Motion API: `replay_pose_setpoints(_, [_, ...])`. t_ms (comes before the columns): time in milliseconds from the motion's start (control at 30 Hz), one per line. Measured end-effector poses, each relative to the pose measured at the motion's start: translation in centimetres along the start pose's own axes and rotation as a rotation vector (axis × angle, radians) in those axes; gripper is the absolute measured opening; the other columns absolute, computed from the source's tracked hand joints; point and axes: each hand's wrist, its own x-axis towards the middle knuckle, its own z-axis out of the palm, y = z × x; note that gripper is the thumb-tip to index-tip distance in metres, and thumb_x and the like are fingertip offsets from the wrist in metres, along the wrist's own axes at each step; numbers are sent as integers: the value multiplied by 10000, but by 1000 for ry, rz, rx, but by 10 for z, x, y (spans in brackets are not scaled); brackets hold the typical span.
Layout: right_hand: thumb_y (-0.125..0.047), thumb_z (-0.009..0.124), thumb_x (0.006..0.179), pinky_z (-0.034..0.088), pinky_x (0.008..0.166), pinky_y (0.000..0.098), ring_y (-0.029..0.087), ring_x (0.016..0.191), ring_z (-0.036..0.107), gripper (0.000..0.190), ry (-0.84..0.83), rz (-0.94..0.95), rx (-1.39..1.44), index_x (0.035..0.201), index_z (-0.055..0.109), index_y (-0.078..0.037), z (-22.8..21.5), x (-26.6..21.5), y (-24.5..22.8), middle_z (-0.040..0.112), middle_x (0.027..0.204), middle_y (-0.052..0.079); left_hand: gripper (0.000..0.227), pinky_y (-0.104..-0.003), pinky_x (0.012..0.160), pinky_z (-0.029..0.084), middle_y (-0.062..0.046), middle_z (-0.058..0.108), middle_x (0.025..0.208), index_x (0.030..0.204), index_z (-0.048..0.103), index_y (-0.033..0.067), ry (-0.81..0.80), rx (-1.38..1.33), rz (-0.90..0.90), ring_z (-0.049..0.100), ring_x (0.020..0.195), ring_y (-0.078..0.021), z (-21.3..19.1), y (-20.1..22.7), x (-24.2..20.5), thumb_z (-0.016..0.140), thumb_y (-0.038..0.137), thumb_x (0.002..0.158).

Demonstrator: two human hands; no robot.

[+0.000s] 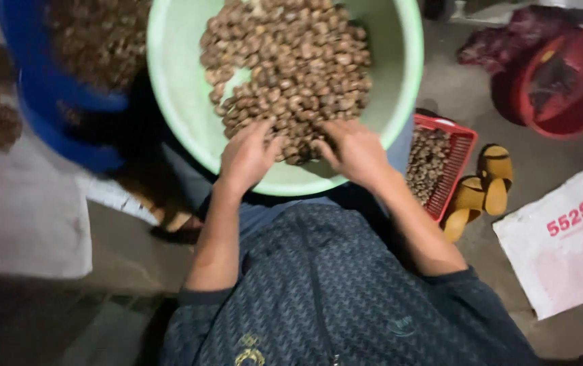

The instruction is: The person sits in front of a large green basin filled with cashew nuts and picks through them by hand, lifting handfuls and moving selected nuts aside into a red basket and onto a pile next to the basin. They continue sorting through the basin for the whole episode.

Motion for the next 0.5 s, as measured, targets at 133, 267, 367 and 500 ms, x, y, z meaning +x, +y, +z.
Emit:
replay_pose_setpoints(133, [-365, 664, 986, 564, 799, 474, 331, 1029, 690, 300, -21, -53, -15, 1240, 676, -206, -10, 27, -5, 701, 1071, 70, 422, -556, 943, 512, -169, 692, 1179, 1311, 655, 93, 71, -23, 101, 674, 1119, -413, 4, -3, 1, 559, 411, 1051])
replay_pose_setpoints(267, [-308, 767, 925, 566, 853, 391, 296, 1062, 676, 246, 88, -254, -134, 1108, 689, -165, 5, 77, -22, 686, 996, 52, 428, -571, 943, 511, -197, 692, 1173, 1303, 640, 66, 98, -6, 104, 665, 1124, -441, 2, -6, -4, 569, 396, 1039])
replay_pose_setpoints(367, [-265, 740, 956, 552, 855, 384, 275, 1051, 657, 198, 166, -354, -185, 1119, 714, -155, 24, 111, -35, 689, 1013, 46, 427, -548, 941, 517, -187, 696, 1130, 1247, 643, 56, 49, -23, 95, 678, 1078, -431, 2, -6, -6, 507, 418, 1067])
replay_pose_setpoints(500, [-159, 679, 933, 511, 837, 384, 262, 984, 572, 286, 110, -451, -223, 1207, 689, -75, 49, 152, -50, 676, 1079, 93, 229, -509, 761, 528, -143, 709, 930, 929, 686, 57, 183, 128, 106, 655, 839, -385, 3, -2, -8, 670, 286, 928])
